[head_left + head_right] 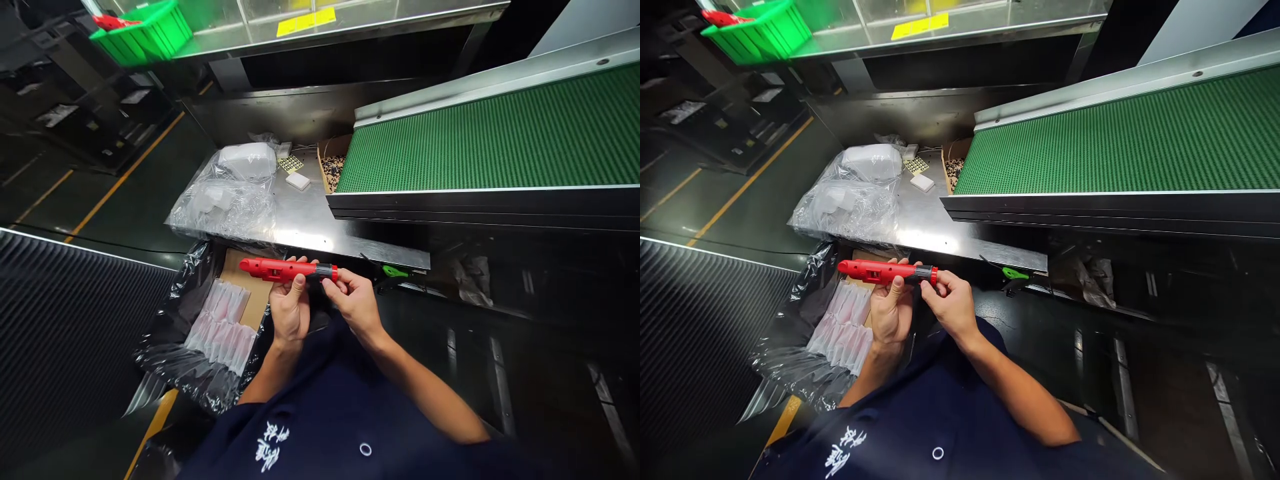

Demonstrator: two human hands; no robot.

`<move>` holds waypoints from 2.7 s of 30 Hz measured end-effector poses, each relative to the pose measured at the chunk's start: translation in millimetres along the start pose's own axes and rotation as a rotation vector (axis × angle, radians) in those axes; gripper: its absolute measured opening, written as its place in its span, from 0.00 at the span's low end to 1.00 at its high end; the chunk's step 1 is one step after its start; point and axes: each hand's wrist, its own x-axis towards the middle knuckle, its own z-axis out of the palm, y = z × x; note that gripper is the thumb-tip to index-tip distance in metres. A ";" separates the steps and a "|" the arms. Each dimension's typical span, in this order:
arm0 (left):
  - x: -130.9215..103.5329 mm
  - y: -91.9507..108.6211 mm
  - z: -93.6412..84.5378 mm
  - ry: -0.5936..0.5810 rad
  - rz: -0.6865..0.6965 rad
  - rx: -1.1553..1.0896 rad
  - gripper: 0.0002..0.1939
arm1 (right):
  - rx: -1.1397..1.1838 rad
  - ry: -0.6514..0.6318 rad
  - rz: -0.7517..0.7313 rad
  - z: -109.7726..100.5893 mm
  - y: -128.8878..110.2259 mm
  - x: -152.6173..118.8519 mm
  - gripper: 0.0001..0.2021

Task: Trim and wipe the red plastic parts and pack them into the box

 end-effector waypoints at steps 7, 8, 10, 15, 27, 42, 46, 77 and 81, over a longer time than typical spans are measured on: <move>-0.3 -0.5 1.4 -0.008 -0.002 0.009 0.27 | 0.099 0.038 0.047 2.6 4.2 1.7 0.14; -0.3 -0.5 1.9 -0.011 -0.002 0.010 0.27 | 0.106 0.053 0.049 3.2 4.5 1.5 0.13; -0.5 -0.6 2.9 -0.019 -0.008 0.009 0.26 | 0.121 0.082 0.044 4.6 4.5 0.8 0.13; -1.4 -0.7 5.5 -0.046 -0.018 0.020 0.27 | 0.209 0.126 0.015 7.7 -0.4 -1.7 0.17; -12.6 -0.1 4.1 -0.034 0.292 0.243 0.20 | 0.408 0.045 0.264 9.4 -3.4 0.7 0.15; 2.2 13.0 -1.4 -0.010 0.128 0.066 0.24 | 0.024 0.037 -0.036 -5.1 4.3 -8.2 0.12; -0.4 14.4 -0.3 -0.057 0.106 0.047 0.26 | 0.001 0.131 -0.067 -13.0 4.9 -5.1 0.16; 12.5 20.3 -5.6 -0.559 -0.736 -0.264 0.16 | -0.122 0.125 -0.178 -37.8 24.6 19.2 0.10; 23.8 21.2 -5.1 -0.564 -0.734 -0.292 0.16 | -0.137 0.116 -0.155 -33.3 24.9 28.9 0.10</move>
